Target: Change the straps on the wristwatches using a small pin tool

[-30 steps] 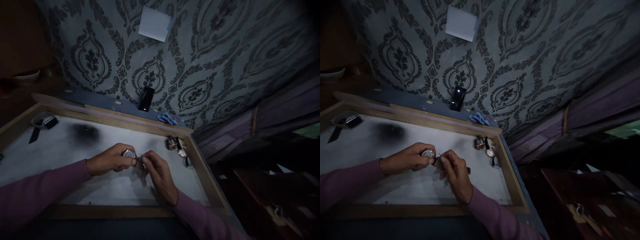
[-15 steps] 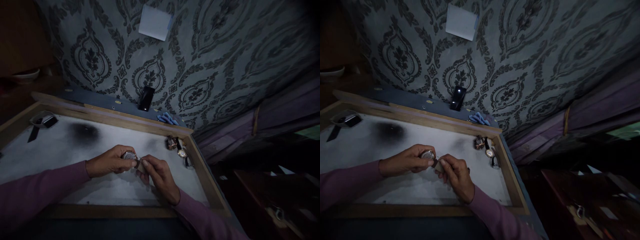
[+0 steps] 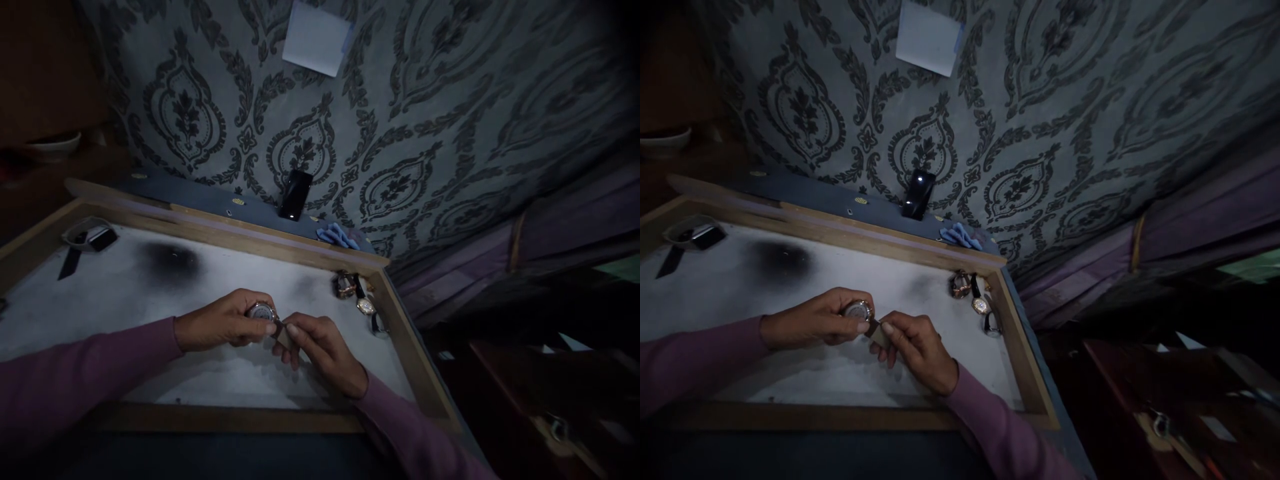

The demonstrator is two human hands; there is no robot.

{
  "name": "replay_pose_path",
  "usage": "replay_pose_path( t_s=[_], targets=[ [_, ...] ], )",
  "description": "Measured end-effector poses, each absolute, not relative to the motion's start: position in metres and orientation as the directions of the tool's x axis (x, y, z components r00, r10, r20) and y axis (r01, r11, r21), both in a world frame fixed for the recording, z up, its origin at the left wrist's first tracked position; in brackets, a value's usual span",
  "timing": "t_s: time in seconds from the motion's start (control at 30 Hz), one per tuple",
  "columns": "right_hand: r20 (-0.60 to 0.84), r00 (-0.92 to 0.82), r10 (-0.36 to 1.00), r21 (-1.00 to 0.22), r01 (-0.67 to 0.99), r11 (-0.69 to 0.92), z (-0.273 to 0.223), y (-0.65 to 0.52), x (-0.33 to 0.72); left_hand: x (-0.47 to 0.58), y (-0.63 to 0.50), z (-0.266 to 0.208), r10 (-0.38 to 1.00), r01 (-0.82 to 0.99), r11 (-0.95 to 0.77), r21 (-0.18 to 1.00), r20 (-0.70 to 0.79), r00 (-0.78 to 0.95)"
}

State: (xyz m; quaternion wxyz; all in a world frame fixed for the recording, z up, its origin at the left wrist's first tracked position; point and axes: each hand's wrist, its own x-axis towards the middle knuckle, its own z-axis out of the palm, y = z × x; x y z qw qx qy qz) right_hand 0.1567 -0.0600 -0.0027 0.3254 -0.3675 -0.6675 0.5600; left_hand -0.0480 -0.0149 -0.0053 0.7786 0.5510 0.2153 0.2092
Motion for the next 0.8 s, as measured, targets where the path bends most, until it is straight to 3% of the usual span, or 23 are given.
replay_pose_path(
  t_s=[0.8],
  targets=[
    [0.014, -0.411, 0.912, -0.987, 0.142, 0.079, -0.0069, -0.0673, 0.1506, -0.0463, -0.0164, -0.0081, 0.485, -0.139, 0.438, 0.888, -0.103, 0.868]
  ],
)
